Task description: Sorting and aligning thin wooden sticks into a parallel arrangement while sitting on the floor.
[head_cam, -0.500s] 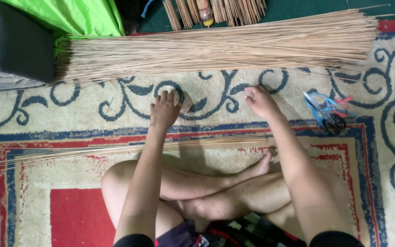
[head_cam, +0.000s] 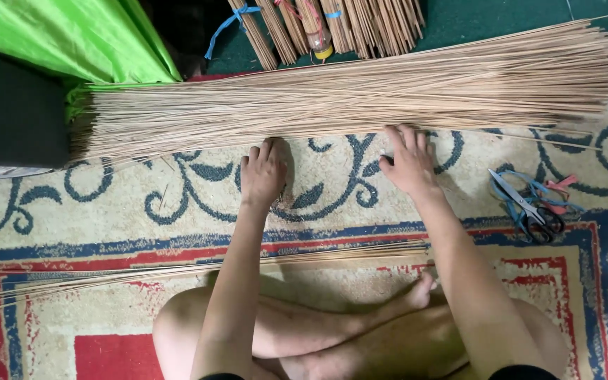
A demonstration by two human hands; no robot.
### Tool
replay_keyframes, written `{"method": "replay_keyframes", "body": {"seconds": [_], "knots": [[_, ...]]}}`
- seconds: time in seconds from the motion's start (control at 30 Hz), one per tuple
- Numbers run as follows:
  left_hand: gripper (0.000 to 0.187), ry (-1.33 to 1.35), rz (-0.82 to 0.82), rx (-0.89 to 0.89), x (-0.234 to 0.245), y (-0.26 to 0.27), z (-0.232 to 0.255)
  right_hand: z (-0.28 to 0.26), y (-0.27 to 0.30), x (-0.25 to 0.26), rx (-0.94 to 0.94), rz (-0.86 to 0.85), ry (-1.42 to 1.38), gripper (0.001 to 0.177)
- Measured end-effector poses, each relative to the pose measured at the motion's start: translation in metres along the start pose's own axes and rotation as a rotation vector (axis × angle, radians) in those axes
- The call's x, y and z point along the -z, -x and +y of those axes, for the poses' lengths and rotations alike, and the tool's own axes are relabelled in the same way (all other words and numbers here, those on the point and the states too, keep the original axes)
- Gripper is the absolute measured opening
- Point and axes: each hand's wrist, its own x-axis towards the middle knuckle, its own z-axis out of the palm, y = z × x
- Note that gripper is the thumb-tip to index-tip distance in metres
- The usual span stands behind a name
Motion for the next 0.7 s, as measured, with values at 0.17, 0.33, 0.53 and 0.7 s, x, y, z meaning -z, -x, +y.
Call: {"method": "replay_keyframes", "body": {"seconds": [0.17, 0.33, 0.53, 0.7], "knots": [[0.039, 0.081, 0.053, 0.085, -0.017, -0.011, 0.000, 0.003, 0.002, -0.017, 0.053, 0.132, 0.046, 0.069], [0.024, 0.151, 0.099, 0.232, -0.029, -0.015, 0.009, -0.008, 0.020, -0.029, 0.101, 0.246, 0.093, 0.060], [0.028, 0.019, 0.295, 0.036, 0.018, 0.031, 0.008, 0.006, 0.032, -0.027, -0.072, 0.180, 0.024, 0.053], [0.017, -0.024, 0.406, -0.043, 0.074, 0.112, -0.008, 0.018, 0.058, -0.007, -0.016, 0.189, 0.086, 0.024]]}}
